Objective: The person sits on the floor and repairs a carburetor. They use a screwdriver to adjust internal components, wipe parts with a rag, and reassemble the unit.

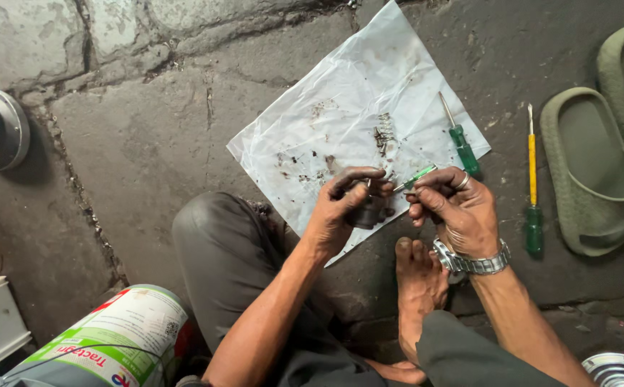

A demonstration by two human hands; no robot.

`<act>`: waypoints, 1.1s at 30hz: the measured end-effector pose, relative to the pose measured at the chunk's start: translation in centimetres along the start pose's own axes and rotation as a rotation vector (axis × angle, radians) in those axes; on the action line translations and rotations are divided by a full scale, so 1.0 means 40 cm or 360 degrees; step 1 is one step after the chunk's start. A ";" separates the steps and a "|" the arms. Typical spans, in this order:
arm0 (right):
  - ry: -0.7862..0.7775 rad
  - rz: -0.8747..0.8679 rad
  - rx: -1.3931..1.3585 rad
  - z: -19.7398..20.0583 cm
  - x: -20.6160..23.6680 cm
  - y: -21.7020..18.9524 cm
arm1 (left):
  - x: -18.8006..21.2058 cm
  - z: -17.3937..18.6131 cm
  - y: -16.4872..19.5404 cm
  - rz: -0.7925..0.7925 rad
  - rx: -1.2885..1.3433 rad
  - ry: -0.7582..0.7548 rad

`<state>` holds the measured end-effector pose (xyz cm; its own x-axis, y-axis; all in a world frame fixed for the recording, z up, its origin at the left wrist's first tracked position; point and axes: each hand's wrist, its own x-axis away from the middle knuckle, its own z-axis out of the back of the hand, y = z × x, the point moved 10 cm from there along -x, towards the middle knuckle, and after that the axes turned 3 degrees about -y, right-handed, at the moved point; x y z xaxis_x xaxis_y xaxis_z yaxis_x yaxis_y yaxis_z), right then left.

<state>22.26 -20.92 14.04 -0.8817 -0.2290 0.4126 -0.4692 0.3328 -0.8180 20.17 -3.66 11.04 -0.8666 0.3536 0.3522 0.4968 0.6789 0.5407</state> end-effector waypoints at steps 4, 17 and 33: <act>0.0022 0.0042 0.0057 0.010 0.007 -0.001 | -0.006 0.002 -0.026 0.0068 -0.0386 0.0004; 0.0084 -0.0070 0.0498 0.020 0.016 0.100 | -0.002 0.045 -0.106 0.0331 0.0322 0.0468; 0.0089 0.0188 0.0979 -0.003 0.012 0.048 | 0.011 0.039 -0.102 0.0229 -0.0055 0.0496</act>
<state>20.95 -20.28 12.72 -0.9349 -0.1689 0.3121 -0.2685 -0.2380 -0.9334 17.70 -5.26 7.81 -0.7338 0.2271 0.6402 0.6189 0.6122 0.4921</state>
